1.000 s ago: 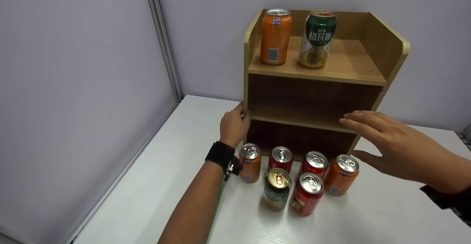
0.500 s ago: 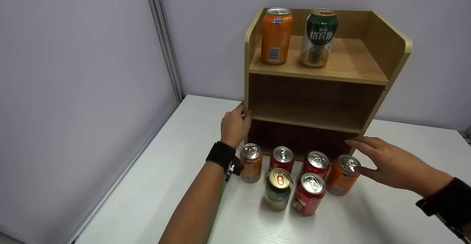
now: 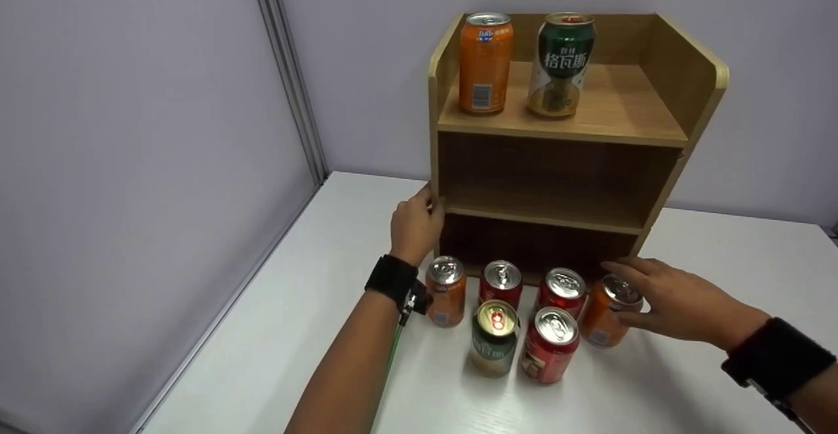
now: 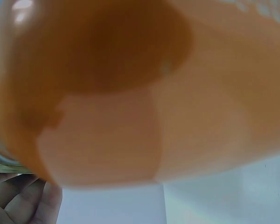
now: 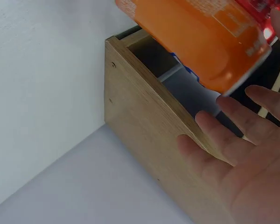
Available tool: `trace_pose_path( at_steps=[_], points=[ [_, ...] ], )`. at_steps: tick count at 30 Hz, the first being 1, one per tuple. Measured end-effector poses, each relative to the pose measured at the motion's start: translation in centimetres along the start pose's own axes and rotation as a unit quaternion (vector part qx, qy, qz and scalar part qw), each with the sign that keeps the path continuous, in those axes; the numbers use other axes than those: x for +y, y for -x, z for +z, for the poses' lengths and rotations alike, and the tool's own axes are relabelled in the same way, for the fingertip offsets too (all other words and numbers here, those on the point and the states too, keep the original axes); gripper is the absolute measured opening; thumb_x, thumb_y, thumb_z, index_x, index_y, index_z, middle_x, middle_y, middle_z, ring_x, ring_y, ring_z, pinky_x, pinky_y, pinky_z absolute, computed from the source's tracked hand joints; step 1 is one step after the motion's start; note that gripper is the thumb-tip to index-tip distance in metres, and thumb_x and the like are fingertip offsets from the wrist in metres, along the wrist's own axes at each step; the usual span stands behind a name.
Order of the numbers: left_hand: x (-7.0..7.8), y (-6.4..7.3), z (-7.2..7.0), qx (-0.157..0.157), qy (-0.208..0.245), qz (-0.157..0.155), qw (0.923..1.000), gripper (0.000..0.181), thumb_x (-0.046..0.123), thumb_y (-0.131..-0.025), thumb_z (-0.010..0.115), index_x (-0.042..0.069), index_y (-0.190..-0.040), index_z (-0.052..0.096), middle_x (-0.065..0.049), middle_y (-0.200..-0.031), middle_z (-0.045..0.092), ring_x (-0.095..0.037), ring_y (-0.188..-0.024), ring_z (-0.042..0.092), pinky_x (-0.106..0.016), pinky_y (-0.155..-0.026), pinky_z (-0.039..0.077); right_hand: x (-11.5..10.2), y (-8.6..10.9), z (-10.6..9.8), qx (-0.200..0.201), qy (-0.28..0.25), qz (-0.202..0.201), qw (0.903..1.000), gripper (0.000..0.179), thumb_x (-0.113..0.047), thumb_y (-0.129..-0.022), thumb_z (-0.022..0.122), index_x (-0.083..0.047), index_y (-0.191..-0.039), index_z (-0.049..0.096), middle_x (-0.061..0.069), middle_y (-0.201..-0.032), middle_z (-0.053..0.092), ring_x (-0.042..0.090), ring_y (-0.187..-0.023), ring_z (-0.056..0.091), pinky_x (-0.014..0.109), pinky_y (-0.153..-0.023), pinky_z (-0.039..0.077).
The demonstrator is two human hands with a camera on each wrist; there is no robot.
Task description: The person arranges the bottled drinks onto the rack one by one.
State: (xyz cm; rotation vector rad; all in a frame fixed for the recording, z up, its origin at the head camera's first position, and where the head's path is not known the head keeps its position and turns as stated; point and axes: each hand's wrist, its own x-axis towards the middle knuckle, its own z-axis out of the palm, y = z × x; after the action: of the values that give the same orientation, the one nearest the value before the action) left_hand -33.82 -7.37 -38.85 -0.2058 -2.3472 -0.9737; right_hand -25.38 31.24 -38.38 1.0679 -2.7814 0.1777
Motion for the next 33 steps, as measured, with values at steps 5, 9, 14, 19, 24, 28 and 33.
trace_pose_path(
  at_steps=[5,9,14,19,24,28,33],
  points=[
    [0.0,0.1,0.0,-0.003,-0.002,0.002,1.0000,0.021,0.022,-0.097,0.059,0.006,-0.103,0.070,-0.011,-0.098,0.072,-0.022,-0.082,0.071,-0.033,-0.067,0.055,0.2,-0.3,1.0,-0.006,0.010,0.001,0.9999,0.077,-0.043,-0.075,0.082,-0.006,-0.136,0.054,0.011,-0.123,0.059,0.024,-0.099,0.062,0.043,-0.074,0.053],
    [-0.1,0.1,0.0,-0.003,-0.005,0.004,1.0000,0.020,0.023,-0.097,0.060,0.006,-0.099,0.070,-0.012,-0.097,0.072,-0.023,-0.083,0.071,-0.034,-0.067,0.055,0.1,-0.6,1.4,-0.012,0.014,0.010,0.9998,0.077,-0.046,-0.074,0.082,-0.006,-0.135,0.055,0.007,-0.114,0.061,0.018,-0.088,0.062,0.039,-0.068,0.053],
    [-0.1,0.0,0.1,-0.001,-0.005,0.007,1.0000,0.020,0.023,-0.097,0.059,0.007,-0.087,0.066,-0.012,-0.092,0.072,-0.025,-0.083,0.071,-0.036,-0.069,0.055,0.0,-0.9,1.7,-0.012,0.027,0.019,0.9994,0.076,-0.048,-0.072,0.083,-0.006,-0.131,0.058,-0.001,-0.097,0.058,0.009,-0.074,0.054,0.033,-0.061,0.049],
    [0.0,-0.1,0.3,-0.004,-0.002,0.009,1.0000,0.018,0.023,-0.097,0.059,0.008,-0.092,0.068,-0.012,-0.091,0.072,-0.025,-0.084,0.071,-0.035,-0.069,0.055,-0.2,-1.0,1.5,-0.033,0.017,0.043,0.9984,0.072,-0.045,-0.070,0.084,-0.007,-0.127,0.060,-0.005,-0.089,0.056,0.009,-0.070,0.052,0.032,-0.059,0.048],
    [0.1,0.0,0.5,-0.002,-0.001,0.009,1.0000,0.018,0.022,-0.097,0.060,0.008,-0.089,0.067,-0.012,-0.087,0.072,-0.024,-0.081,0.071,-0.034,-0.066,0.055,-0.6,-0.8,0.5,-0.035,0.016,0.039,0.9985,0.067,-0.039,-0.069,0.085,-0.010,-0.125,0.061,-0.008,-0.086,0.053,0.006,-0.066,0.049,0.029,-0.056,0.045],
    [0.0,0.0,0.4,0.001,0.001,0.013,0.9999,0.019,0.022,-0.097,0.060,0.008,-0.085,0.065,-0.011,-0.085,0.072,-0.023,-0.077,0.070,-0.034,-0.065,0.055,-1.1,-0.6,-1.8,-0.009,0.018,0.033,0.9993,0.068,-0.040,-0.069,0.086,-0.011,-0.126,0.061,-0.003,-0.094,0.060,0.008,-0.070,0.055,0.032,-0.059,0.049],
    [-0.1,-0.1,0.3,0.002,0.001,0.012,0.9999,0.019,0.023,-0.097,0.060,0.007,-0.090,0.068,-0.011,-0.087,0.072,-0.023,-0.078,0.070,-0.035,-0.066,0.054,-2.1,-0.8,-6.6,0.024,0.033,0.021,0.9989,0.077,-0.043,-0.068,0.087,-0.015,-0.132,0.057,0.005,-0.103,0.065,0.014,-0.076,0.062,0.037,-0.062,0.051]
  ],
)
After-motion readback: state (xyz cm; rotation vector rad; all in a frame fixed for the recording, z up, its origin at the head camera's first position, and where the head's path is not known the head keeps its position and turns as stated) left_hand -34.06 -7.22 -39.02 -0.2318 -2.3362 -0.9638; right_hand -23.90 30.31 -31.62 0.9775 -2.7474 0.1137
